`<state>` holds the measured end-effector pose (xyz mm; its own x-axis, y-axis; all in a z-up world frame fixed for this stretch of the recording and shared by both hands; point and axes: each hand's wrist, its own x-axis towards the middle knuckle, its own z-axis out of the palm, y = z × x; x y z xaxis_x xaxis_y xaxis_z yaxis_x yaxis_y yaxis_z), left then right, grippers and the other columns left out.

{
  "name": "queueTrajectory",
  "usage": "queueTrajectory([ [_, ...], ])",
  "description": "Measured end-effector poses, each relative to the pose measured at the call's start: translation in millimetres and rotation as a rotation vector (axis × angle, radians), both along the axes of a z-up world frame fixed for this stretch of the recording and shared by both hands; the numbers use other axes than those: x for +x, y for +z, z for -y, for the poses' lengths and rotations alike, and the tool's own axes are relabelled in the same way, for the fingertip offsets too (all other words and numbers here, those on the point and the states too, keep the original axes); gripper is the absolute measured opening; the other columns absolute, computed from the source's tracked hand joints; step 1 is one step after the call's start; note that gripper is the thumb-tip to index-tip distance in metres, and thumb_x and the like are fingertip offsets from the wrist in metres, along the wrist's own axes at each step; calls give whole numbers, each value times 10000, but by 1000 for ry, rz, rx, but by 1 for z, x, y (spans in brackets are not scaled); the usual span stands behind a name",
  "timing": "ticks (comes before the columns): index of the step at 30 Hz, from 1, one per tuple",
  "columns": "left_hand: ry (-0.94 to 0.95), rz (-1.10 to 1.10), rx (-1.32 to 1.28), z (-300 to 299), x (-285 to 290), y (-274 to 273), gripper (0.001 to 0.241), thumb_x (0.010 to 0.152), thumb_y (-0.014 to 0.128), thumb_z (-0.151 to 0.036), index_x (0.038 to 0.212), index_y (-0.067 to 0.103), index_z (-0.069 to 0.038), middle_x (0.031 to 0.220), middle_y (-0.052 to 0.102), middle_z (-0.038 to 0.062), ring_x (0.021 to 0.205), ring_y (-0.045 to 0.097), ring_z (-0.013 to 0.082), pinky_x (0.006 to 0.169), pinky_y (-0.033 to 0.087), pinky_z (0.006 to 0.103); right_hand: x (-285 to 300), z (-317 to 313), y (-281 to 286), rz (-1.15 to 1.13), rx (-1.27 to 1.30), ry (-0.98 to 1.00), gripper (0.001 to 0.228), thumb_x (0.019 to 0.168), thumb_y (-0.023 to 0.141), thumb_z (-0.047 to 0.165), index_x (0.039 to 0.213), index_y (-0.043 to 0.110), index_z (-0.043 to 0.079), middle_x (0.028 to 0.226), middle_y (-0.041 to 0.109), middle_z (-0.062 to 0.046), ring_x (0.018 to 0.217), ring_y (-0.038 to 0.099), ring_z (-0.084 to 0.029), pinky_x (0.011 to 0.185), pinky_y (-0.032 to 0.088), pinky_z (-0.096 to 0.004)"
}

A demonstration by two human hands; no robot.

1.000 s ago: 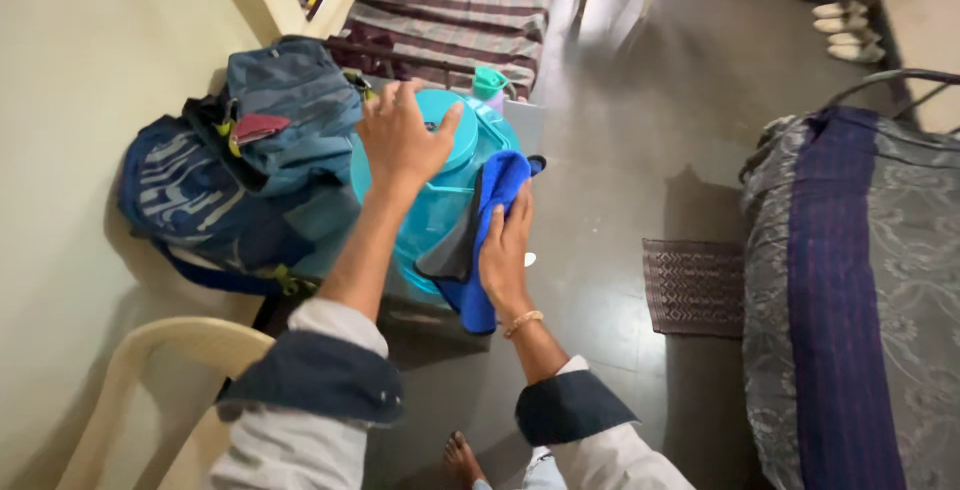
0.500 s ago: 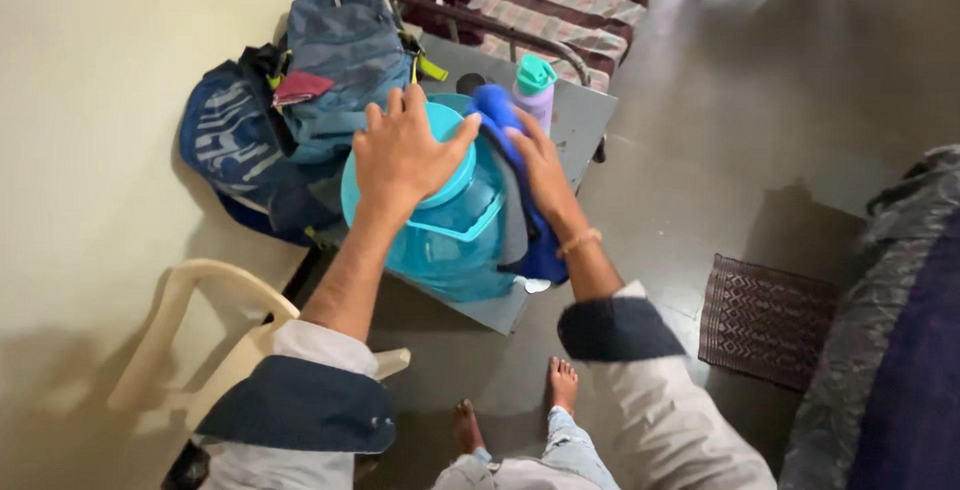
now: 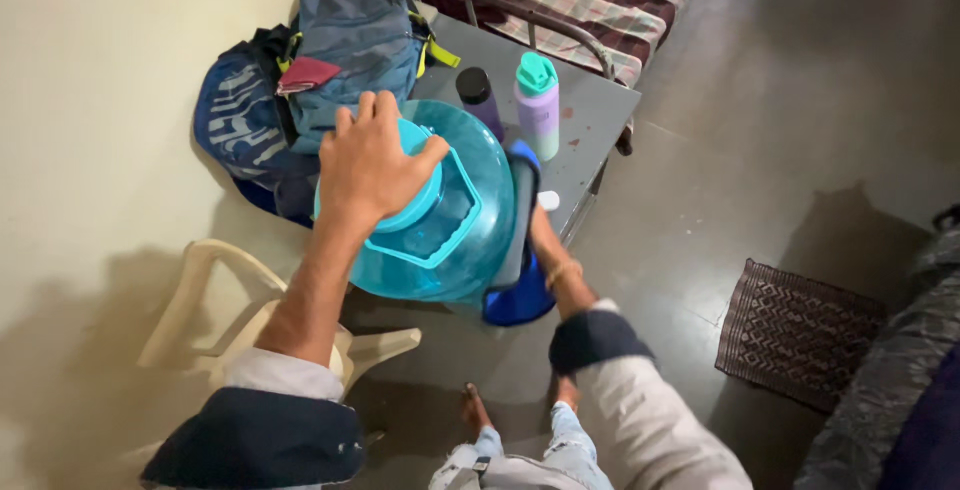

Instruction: The person wipes the exterior of a purple water bottle and a large blue water dispenser using a blue cloth. The person handles the bottles one at a time, wiping them thoroughly before placing them back on the table.

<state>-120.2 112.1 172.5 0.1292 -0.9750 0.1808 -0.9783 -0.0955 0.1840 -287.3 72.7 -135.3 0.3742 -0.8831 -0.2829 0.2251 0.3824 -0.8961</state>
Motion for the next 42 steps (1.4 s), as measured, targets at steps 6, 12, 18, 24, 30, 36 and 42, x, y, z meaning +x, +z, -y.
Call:
queueTrajectory([
  [6,-10,21,6,1,4,2,523,865,669,-485,1093,565,-26,1178,591,162,1100,545,414,890,438,575,9,51,167,-6,-713,205,452,1064,514,293,1398,587,-2,1476,580,-127,1364,534,-225,1170,388,-333],
  [12,-13,19,10,-2,4,-1,471,884,682,-451,1067,561,-33,1151,596,156,1065,554,410,881,449,550,-3,29,165,180,-772,194,417,1049,603,209,1398,622,-18,1555,537,-120,1502,453,-265,1272,313,-357],
  [18,5,18,-10,2,1,3,467,833,725,-438,1025,563,-44,1084,599,131,1024,567,381,838,454,535,12,58,-15,8,-250,164,581,1040,514,368,1486,494,-3,1478,559,-145,1313,530,-235,1112,438,-364],
  [24,-11,38,-40,1,5,-3,446,849,723,-435,1006,567,-48,1064,601,125,1006,577,374,818,464,523,8,67,-11,25,-31,289,618,1041,425,463,1503,480,56,1459,570,-97,1267,556,-172,1090,439,-333],
  [30,13,-51,-174,-1,5,-10,313,1026,616,-361,1048,544,-57,1071,598,134,1047,585,384,871,471,512,32,97,178,-20,-378,537,559,1022,486,482,1429,605,118,1412,636,-60,1271,589,-187,1105,437,-322],
  [36,154,-201,-350,-5,0,-7,261,1055,519,-264,1200,501,-48,1164,584,153,1126,594,383,861,495,520,37,95,187,-92,-474,482,540,1045,546,463,1398,633,64,1402,629,-103,1285,580,-228,1107,427,-340],
  [42,168,-159,-325,-7,-3,-3,269,1030,536,-286,1177,517,-62,1191,568,141,1148,585,374,767,522,531,-2,77,64,100,20,373,594,990,560,391,1476,513,52,1399,620,-101,1207,621,-205,1005,526,-343],
])
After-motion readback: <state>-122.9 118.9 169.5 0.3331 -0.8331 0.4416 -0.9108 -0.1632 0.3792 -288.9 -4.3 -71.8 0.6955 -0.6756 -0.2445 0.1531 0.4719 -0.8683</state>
